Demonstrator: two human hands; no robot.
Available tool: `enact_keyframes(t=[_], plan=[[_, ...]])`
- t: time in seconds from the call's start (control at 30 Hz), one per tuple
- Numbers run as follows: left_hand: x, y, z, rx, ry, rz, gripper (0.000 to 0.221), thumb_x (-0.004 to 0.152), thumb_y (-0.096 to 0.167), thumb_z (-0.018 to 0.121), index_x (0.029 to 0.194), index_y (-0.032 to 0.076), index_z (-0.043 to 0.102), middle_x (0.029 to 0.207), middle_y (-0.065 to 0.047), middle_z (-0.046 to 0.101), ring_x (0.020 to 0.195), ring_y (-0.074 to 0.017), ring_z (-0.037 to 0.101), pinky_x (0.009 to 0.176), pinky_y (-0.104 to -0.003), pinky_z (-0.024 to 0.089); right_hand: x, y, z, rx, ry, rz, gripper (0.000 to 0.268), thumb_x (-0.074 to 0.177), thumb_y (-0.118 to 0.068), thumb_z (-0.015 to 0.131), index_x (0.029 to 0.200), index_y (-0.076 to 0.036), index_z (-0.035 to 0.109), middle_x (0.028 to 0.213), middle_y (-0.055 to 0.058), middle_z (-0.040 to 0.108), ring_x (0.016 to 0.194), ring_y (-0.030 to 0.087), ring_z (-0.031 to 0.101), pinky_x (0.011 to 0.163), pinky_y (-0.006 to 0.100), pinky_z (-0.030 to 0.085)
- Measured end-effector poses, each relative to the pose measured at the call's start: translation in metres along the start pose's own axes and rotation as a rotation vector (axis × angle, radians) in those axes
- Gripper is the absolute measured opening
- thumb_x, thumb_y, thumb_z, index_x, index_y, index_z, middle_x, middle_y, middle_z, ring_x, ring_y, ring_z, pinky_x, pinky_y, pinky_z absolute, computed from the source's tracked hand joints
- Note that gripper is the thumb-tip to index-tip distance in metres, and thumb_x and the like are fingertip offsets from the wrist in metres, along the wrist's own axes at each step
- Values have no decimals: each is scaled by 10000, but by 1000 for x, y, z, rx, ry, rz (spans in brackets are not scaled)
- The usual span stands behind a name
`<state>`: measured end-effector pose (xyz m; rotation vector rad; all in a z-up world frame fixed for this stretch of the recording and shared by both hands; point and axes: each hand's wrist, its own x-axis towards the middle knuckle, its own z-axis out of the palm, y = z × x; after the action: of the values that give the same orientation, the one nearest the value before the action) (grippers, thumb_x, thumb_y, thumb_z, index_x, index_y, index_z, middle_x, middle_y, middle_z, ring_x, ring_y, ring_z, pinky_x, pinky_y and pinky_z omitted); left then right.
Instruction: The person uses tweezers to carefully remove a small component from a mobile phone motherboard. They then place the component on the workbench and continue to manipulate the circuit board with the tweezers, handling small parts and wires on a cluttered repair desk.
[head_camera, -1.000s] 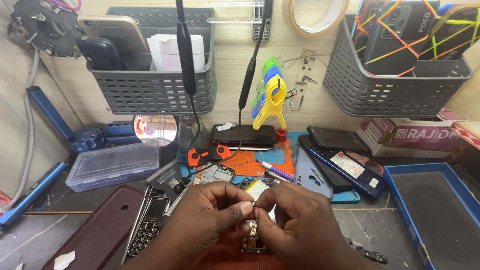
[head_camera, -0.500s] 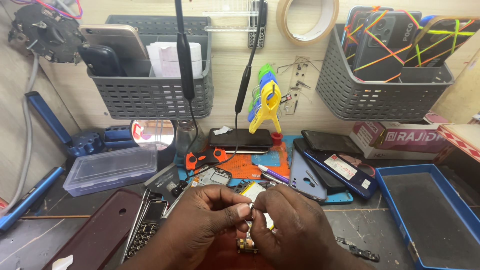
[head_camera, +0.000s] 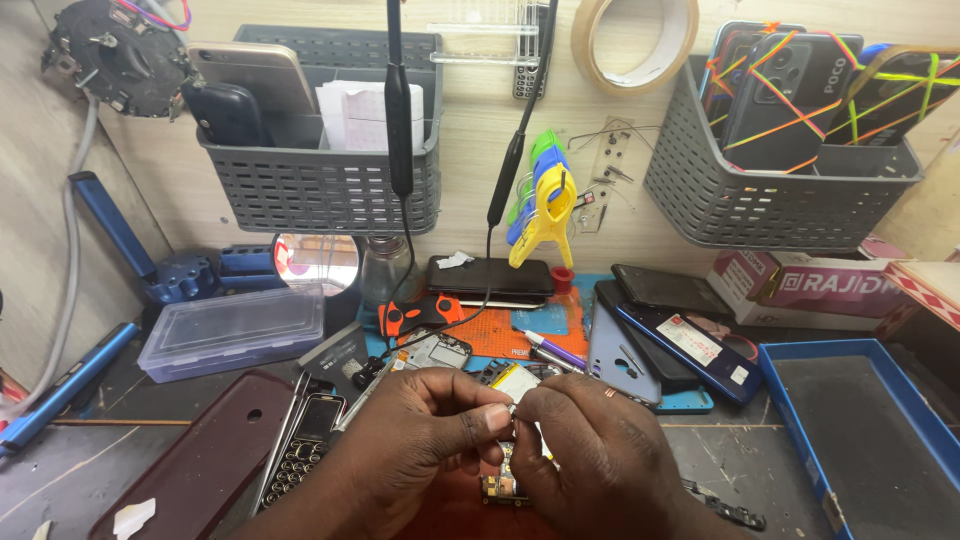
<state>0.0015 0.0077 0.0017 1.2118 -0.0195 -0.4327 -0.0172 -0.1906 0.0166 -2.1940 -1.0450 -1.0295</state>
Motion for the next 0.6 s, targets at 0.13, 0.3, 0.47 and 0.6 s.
enact_keyframes(t=[0.13,0.3,0.47,0.6], plan=[[-1,0,0,-9,-37,36,226,821,79,785,986,-69,743,813,-128,746,676,-164,705,662,-314,626,-1,1,1,69,10,22,137,813,-72,740,896,-30,639,834,110,688,730,250,732,631,361,600],[-5,1,3,23,-23,91,231,809,73,798,978,-78,753,808,-136,754,668,-154,695,652,-313,624,-5,2,6,108,30,88,126,823,-76,729,885,-32,627,807,94,684,698,225,727,601,350,581],[-4,-1,3,74,-6,148,208,806,71,797,965,-60,771,793,-123,764,677,-150,705,655,-294,608,-7,1,10,210,-18,396,113,792,-93,752,844,-40,667,731,70,701,541,141,681,466,303,538],[-1,-7,2,100,-4,197,183,823,66,801,959,-54,779,792,-110,756,690,-147,693,657,-281,585,-11,3,12,384,-62,602,85,827,-113,746,845,-49,692,713,25,740,555,74,699,471,257,552]])
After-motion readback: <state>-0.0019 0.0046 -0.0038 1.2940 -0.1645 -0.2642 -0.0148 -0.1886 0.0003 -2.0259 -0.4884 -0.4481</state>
